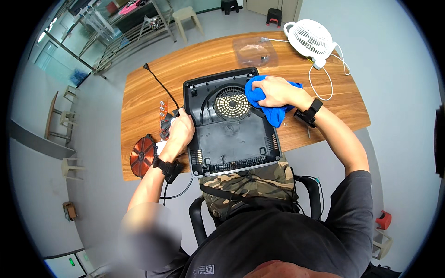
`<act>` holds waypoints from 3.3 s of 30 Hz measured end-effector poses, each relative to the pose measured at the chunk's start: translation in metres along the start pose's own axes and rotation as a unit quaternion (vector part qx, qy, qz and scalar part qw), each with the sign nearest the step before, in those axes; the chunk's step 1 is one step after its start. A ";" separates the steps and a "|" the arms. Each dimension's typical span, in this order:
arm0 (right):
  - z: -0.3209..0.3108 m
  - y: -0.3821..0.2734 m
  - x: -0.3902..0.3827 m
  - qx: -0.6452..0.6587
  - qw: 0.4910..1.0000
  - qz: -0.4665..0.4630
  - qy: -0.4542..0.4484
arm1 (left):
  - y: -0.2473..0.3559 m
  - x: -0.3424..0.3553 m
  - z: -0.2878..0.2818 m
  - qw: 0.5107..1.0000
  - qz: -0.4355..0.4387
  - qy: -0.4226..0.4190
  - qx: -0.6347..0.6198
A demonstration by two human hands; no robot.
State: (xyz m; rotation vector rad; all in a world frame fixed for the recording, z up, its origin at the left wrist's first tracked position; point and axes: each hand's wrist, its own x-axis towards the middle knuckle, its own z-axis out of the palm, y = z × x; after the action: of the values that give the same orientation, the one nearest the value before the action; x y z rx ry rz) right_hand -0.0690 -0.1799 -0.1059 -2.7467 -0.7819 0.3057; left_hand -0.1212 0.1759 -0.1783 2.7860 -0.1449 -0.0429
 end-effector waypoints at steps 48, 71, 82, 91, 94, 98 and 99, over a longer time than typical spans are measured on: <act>0.017 0.005 -0.032 0.154 0.978 -0.103 0.093 | -0.001 0.001 0.003 1.000 0.001 0.012 0.021; 0.052 -0.053 0.080 -0.036 0.983 -0.178 -0.014 | 0.001 0.000 0.002 1.000 -0.019 0.003 0.005; 0.015 -0.072 0.063 -0.061 0.973 -0.204 -0.095 | 0.004 -0.002 -0.002 1.000 -0.024 -0.017 -0.009; 0.044 -0.114 0.069 -0.181 0.961 -0.206 0.031 | -0.008 0.000 0.012 0.999 0.016 0.051 0.004; 0.052 -0.112 0.069 -0.220 0.953 -0.207 0.012 | -0.004 0.001 0.012 0.999 0.023 0.048 -0.005; 0.057 -0.117 0.068 -0.265 0.937 -0.227 0.007 | -0.001 -0.001 0.006 0.999 0.002 0.039 0.012; 0.060 -0.115 0.068 -0.267 0.933 -0.243 0.019 | -0.002 0.000 0.008 0.999 -0.003 0.038 0.007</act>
State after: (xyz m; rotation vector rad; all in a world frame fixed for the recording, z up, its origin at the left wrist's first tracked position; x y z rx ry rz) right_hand -0.0843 -0.0370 -0.1354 -2.8682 -1.6997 -0.0816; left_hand -0.1213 0.1748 -0.1860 2.7979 -0.1191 0.0624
